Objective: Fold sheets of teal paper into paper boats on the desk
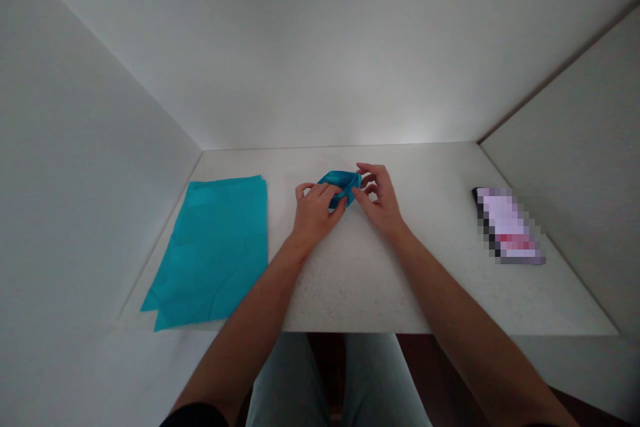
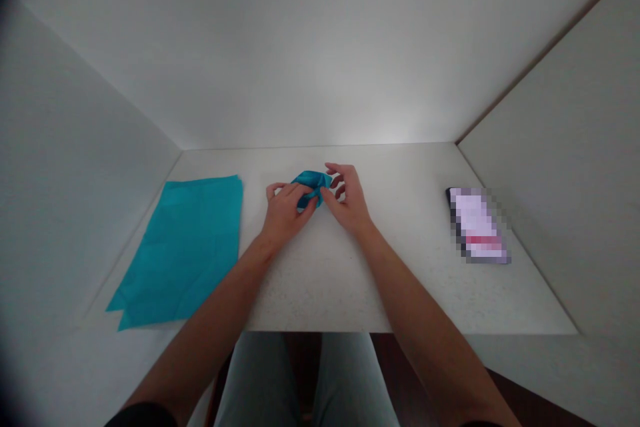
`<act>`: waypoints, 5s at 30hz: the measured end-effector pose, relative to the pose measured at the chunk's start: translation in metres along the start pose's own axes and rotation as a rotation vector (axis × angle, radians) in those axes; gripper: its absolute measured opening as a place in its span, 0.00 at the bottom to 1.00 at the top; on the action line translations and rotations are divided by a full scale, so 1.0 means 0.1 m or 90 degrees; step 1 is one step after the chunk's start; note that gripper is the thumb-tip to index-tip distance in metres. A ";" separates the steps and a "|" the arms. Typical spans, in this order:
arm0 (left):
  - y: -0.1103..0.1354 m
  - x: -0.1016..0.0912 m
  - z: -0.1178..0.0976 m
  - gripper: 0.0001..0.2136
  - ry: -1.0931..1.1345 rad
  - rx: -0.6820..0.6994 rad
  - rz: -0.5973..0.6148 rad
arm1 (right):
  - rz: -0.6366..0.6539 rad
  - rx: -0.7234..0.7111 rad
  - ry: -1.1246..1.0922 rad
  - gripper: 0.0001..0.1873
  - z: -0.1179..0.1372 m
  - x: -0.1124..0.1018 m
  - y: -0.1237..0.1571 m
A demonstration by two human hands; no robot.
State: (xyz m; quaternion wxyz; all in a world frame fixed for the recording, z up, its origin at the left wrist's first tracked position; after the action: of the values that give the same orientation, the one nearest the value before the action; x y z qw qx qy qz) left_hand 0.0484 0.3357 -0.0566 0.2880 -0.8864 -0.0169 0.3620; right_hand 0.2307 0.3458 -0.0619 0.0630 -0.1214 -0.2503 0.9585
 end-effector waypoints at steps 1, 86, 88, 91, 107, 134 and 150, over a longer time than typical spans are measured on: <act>0.00 0.00 0.00 0.04 -0.001 0.002 0.003 | -0.008 -0.013 0.011 0.26 0.01 -0.01 0.00; 0.01 -0.09 -0.05 0.11 -0.251 -0.040 0.074 | 0.010 -0.176 0.316 0.11 0.00 -0.19 -0.08; 0.01 -0.10 -0.05 0.11 -0.250 -0.038 0.063 | 0.052 -0.163 0.301 0.14 -0.01 -0.19 -0.08; 0.01 -0.11 -0.03 0.12 -0.254 -0.039 0.041 | 0.106 -0.146 0.272 0.15 -0.04 -0.18 -0.06; 0.05 -0.04 -0.05 0.08 -0.250 -0.020 0.083 | 0.093 -0.110 0.289 0.04 -0.18 -0.21 -0.07; 0.05 -0.04 -0.16 0.25 -0.226 -0.019 0.063 | 0.083 -0.176 0.279 0.04 0.04 -0.13 -0.06; 0.05 -0.04 -0.13 0.03 -0.167 0.031 0.057 | -0.122 0.043 0.168 0.12 -0.15 -0.26 -0.08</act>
State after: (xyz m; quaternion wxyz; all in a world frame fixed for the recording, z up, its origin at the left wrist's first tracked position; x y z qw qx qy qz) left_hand 0.0531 0.3241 -0.0495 0.2881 -0.8240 -0.0062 0.4878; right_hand 0.2604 0.3554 -0.0651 0.1903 -0.2197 -0.2175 0.9318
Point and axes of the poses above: each hand's wrist, its own y-axis away from the middle knuckle, its own x-axis out of the palm, z = x × y, the point moved 4 cm from there along -y, towards the middle knuckle, and after that the axes turned 7 degrees about -z, right-handed, at the moved point
